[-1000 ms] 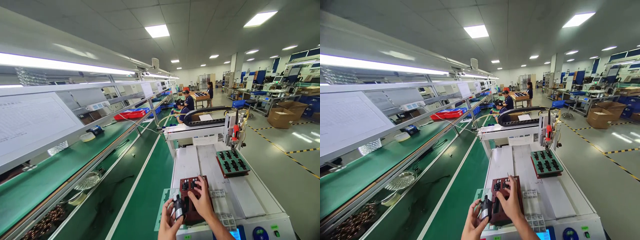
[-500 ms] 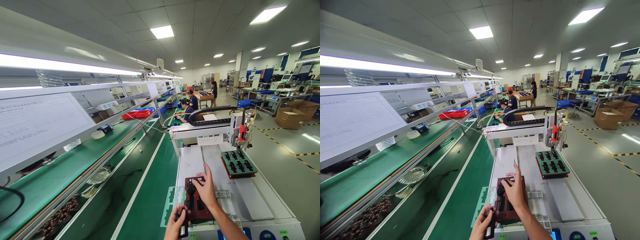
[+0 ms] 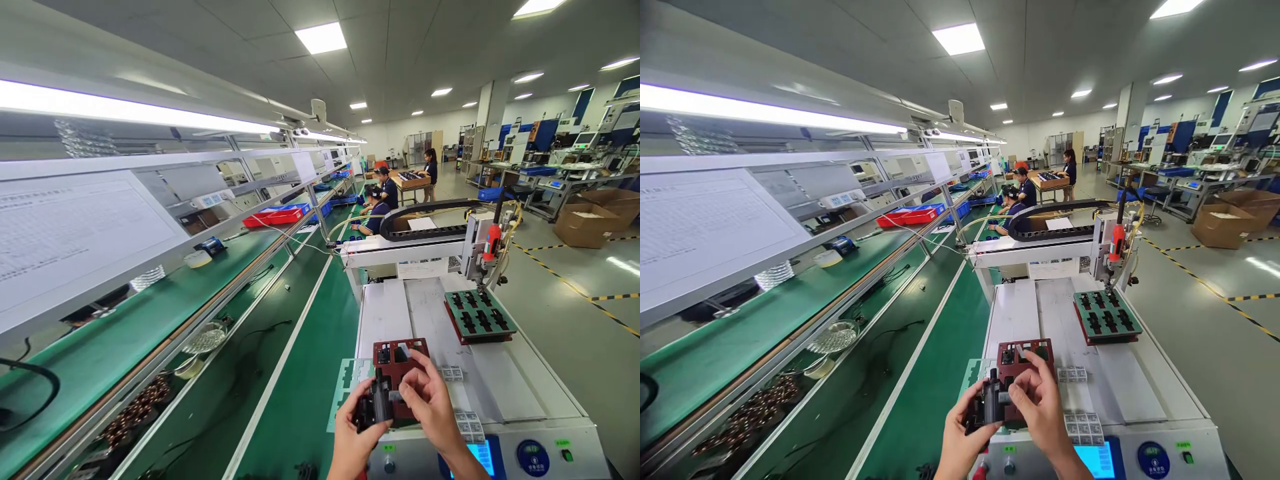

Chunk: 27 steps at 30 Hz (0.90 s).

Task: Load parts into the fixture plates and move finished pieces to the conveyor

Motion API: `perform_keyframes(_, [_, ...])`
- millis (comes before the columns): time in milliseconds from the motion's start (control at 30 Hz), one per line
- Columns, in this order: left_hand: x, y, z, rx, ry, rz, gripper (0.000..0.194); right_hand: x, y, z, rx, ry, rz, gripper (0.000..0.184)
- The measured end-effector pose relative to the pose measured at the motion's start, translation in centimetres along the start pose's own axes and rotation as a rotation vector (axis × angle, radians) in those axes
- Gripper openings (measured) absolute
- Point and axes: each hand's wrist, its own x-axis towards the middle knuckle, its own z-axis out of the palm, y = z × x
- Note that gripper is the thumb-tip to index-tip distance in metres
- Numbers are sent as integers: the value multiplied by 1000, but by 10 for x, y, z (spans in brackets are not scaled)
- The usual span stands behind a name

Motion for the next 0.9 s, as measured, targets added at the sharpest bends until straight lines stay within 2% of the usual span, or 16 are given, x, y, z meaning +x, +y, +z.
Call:
perform_keyframes(100, [2, 11, -4, 157, -44, 112, 53, -11, 0, 1, 82, -81, 127, 73])
perform_keyframes(200, [0, 13, -1, 127, -29, 87, 54, -16, 4, 5, 130, -64, 183, 78])
perform_keyframes(433, [-7, 16, 13, 59, 88, 47, 55, -19, 11, 10, 102, 24, 155, 89])
perform_keyframes(633, [-10, 24, 14, 13, 93, -6, 55, -23, 9, 10, 55, 3, 149, 88])
perform_keyframes(900, [-12, 19, 12, -8, 88, -8, 55, -22, 0, 11, 0, -17, 135, 85])
